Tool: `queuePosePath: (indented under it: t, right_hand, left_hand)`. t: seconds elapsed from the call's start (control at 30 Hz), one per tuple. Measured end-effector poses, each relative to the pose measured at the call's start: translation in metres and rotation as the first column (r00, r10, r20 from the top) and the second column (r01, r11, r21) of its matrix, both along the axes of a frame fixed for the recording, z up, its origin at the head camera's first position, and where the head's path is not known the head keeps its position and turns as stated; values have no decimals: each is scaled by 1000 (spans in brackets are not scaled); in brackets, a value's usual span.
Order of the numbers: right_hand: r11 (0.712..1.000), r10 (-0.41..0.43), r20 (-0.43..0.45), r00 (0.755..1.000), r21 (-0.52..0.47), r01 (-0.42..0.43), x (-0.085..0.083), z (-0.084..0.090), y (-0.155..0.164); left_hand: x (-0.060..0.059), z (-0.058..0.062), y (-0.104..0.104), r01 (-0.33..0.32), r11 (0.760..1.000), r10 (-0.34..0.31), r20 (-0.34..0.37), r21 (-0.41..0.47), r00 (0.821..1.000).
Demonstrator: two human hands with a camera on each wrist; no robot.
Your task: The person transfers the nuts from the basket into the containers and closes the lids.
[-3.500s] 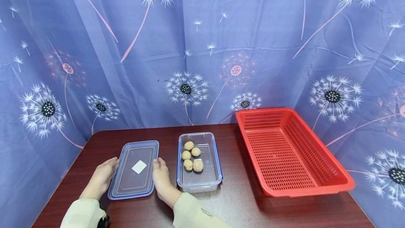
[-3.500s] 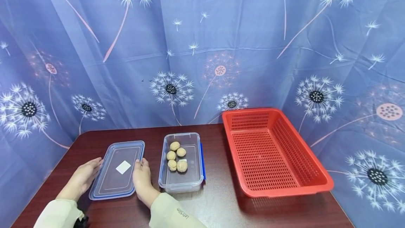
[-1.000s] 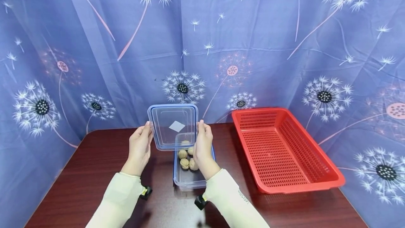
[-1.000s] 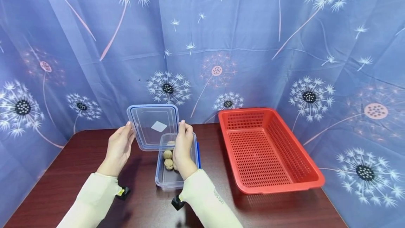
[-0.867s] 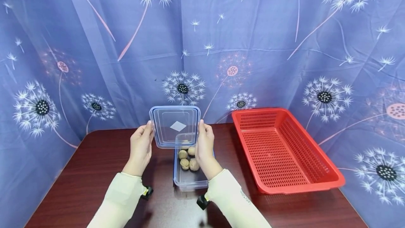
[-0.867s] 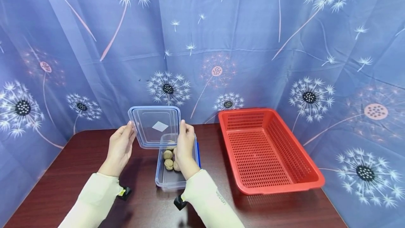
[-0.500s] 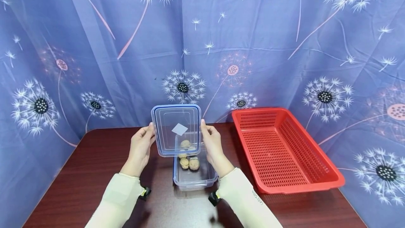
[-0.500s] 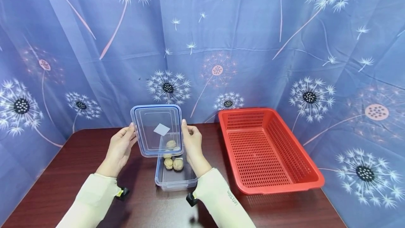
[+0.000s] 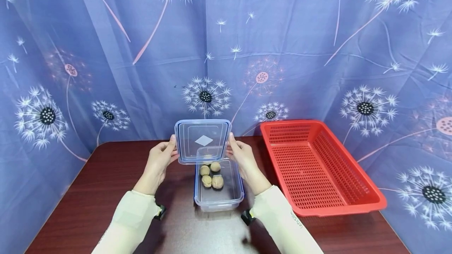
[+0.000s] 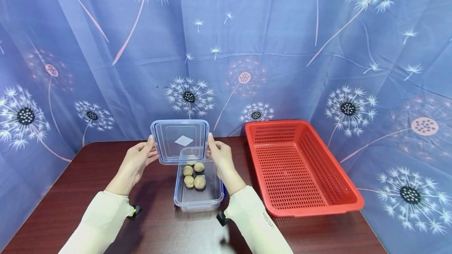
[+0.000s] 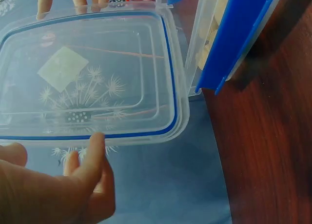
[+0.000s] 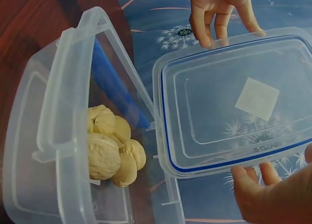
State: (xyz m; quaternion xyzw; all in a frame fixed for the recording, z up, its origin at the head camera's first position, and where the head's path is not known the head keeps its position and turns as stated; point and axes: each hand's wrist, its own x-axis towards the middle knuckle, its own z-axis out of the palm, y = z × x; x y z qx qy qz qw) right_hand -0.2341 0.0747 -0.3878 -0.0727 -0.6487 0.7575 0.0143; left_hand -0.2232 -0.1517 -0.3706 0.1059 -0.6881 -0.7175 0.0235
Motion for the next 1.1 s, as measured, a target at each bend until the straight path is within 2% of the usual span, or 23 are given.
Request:
queuePosePath:
  t: [0.17,0.43,0.57,0.73,0.9,1.1]
  right_hand:
    - [997,-10,-15,1000,-73,9,3,-2,2]
    - [977,-15,-73,997,-214,-1,9,-11,4]
    - [962,-4,-66,998,-273,-14,14,-18,4]
    - [937,34,-110,993,-342,-70,19,-26,5]
    - [933,110,-159,981,-323,-157,23,-35,10]
    - [955,134,-136,982,-247,-165,28,-43,15]
  left_hand:
    - [-1,-4,3,5,998,-3,-30,58,1000]
    - [3,-16,7,81,989,-69,-98,126,993]
    - [6,-20,9,120,972,-102,-98,200,990]
    - [8,-24,9,174,944,-155,-88,280,984]
    - [9,-32,8,265,927,-244,-111,267,963]
    - [8,-46,9,346,918,-330,-111,195,937]
